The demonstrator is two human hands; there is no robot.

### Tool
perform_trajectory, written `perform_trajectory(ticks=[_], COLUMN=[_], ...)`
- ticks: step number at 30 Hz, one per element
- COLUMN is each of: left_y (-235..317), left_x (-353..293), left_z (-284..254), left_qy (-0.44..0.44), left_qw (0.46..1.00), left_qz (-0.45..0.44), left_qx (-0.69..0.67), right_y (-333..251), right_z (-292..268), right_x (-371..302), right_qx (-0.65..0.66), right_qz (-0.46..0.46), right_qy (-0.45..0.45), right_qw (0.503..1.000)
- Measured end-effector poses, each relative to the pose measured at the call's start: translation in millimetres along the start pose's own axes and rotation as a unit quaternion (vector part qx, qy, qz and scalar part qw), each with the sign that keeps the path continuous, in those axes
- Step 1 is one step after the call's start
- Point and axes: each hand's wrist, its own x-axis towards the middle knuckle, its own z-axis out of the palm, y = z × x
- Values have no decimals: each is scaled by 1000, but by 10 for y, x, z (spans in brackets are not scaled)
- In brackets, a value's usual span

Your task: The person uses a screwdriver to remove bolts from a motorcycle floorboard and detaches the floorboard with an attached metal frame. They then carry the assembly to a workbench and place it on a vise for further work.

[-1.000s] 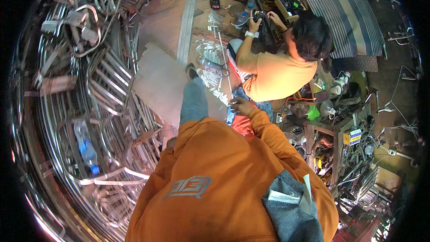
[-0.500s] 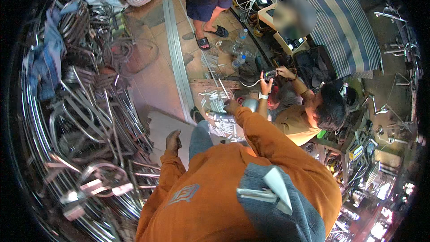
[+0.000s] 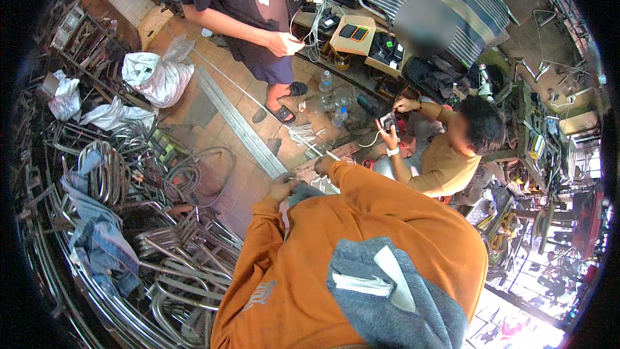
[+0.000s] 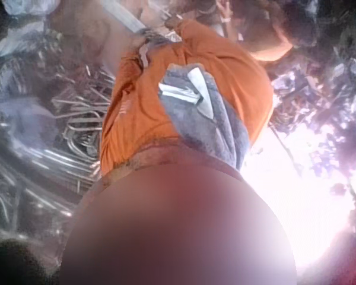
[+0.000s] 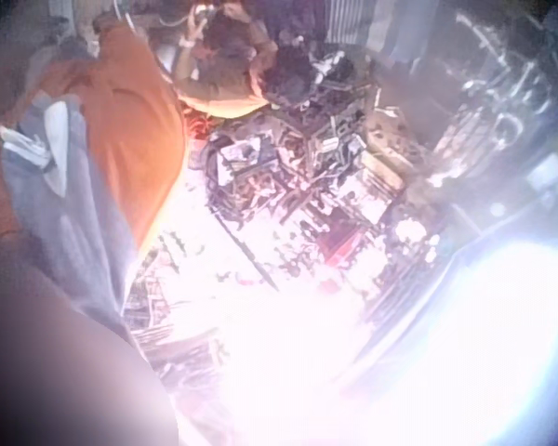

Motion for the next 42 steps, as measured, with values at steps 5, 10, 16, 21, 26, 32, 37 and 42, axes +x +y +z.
perform_trajectory(ticks=[5, 10, 16, 21, 26, 32, 37, 42], left_y=[-427, -732, -223, 425, 1395, 1905, 1563, 1173], left_x=[240, -117, 833, 1893, 2279, 2403, 2920, 2795], left_z=[-359, -1634, -2557, -2357, -1974, -3267, -5012, -6187], left_qy=[-81, -68, -149, -323, -418, -454, -360, -231], left_qw=[994, 963, 914, 825, 674, 788, 838, 867], left_qz=[-56, -252, -258, -152, -25, 4, -128, -240], left_qx=[50, 60, 275, 437, 608, 417, 390, 371], right_y=[22, -94, -1001, -1681, -1662, -2062, -2532, -2528], right_z=[106, -48, -402, -216, 188, 963, 981, 309], right_x=[168, 443, 703, 688, 531, 365, 740, 1405], right_qx=[176, -182, 195, 483, 337, 382, 429, 436], right_qz=[166, 60, 151, 208, 304, 465, 490, 426], right_qy=[71, 78, 187, 291, 366, 404, 396, 400], right_qw=[968, 978, 951, 800, 812, 689, 648, 684])
